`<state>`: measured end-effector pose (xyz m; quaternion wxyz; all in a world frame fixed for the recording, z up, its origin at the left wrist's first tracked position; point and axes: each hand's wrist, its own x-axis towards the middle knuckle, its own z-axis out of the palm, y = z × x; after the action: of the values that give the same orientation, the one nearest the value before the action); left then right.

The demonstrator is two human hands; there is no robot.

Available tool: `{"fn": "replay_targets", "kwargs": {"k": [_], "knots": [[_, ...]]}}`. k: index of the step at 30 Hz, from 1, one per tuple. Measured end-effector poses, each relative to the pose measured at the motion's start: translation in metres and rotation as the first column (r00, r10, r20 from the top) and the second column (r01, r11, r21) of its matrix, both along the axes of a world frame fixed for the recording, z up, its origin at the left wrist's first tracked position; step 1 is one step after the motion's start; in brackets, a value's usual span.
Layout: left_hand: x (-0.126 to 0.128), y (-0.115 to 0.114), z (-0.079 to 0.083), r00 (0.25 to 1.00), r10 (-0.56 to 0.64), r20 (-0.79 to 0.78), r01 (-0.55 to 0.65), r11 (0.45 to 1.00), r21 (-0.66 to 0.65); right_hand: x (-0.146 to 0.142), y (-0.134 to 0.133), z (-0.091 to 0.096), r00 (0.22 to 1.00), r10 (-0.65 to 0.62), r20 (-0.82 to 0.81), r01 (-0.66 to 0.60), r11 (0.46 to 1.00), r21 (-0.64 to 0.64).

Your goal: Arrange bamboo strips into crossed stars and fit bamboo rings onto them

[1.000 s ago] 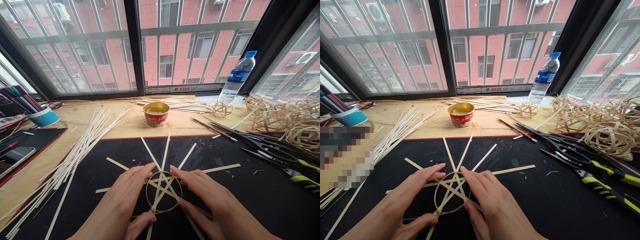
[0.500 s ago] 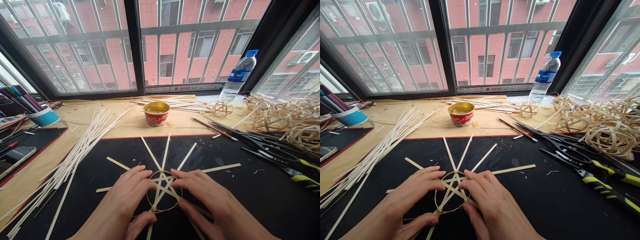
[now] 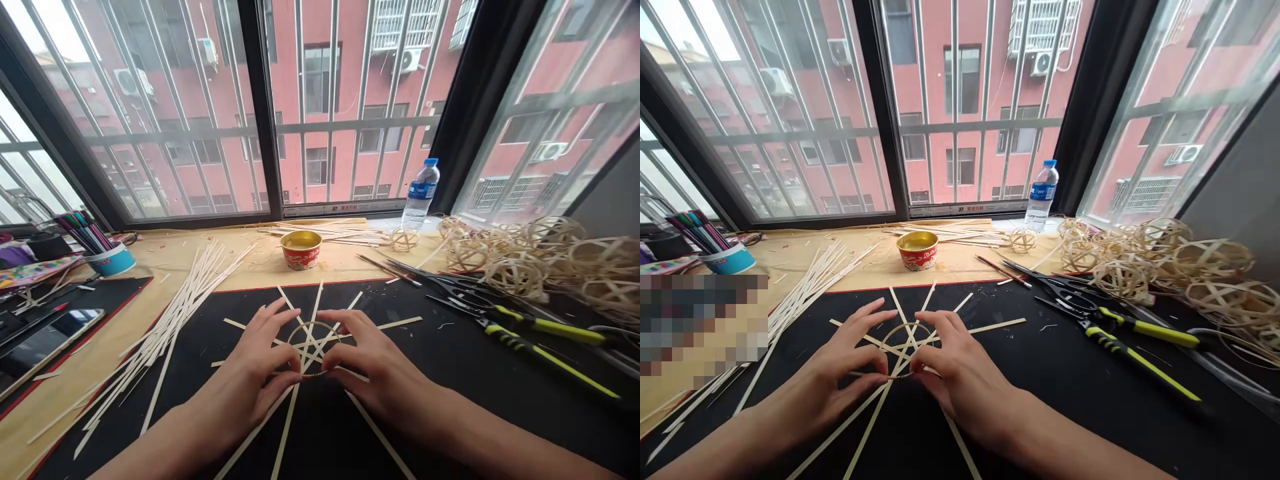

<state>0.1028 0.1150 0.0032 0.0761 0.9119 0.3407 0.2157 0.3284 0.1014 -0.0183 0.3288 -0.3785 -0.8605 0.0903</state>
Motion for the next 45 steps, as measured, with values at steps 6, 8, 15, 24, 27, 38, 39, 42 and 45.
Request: {"fn": "replay_targets", "kwargs": {"k": [6, 8, 15, 24, 27, 38, 39, 42, 45], "knots": [[0.001, 0.001, 0.014, 0.997, 0.016, -0.082, 0.014, 0.939, 0.344, 0.002, 0.007, 0.004, 0.992, 0.074, -0.102, -0.059, 0.988, 0.144], [0.001, 0.001, 0.015, 0.996, 0.012, -0.089, 0.025, 0.919, 0.394, 0.002, 0.008, 0.004, 0.993, 0.07, -0.096, -0.054, 0.985, 0.166], [0.0, 0.0, 0.016, 0.993, -0.037, -0.11, 0.089, 0.854, 0.513, -0.001, 0.012, 0.004, 1.0, 0.021, 0.003, -0.021, 0.951, 0.308], [-0.018, 0.02, 0.018, 0.985, 0.077, 0.155, -0.145, 0.853, 0.502, 0.033, 0.039, 0.017, 0.915, -0.401, 0.054, 0.371, 0.885, 0.282], [-0.02, 0.027, 0.009, 0.979, 0.109, 0.171, -0.179, 0.862, 0.475, 0.029, 0.064, 0.03, 0.876, -0.477, 0.068, 0.431, 0.838, 0.334], [-0.026, 0.036, -0.002, 0.975, 0.153, 0.161, -0.213, 0.851, 0.48, -0.036, 0.166, 0.079, 0.68, -0.43, 0.594, 0.122, 0.865, 0.486], [-0.027, 0.037, -0.003, 0.975, 0.155, 0.161, -0.215, 0.851, 0.48, -0.04, 0.173, 0.078, 0.648, -0.402, 0.647, 0.081, 0.881, 0.467], [-0.025, 0.037, -0.006, 0.976, 0.156, 0.153, -0.21, 0.856, 0.472, -0.043, 0.188, 0.079, 0.561, -0.367, 0.742, 0.022, 0.903, 0.429], [-0.024, 0.036, -0.007, 0.977, 0.159, 0.145, -0.209, 0.862, 0.461, -0.041, 0.195, 0.084, 0.5, -0.388, 0.774, 0.027, 0.9, 0.434]]}}
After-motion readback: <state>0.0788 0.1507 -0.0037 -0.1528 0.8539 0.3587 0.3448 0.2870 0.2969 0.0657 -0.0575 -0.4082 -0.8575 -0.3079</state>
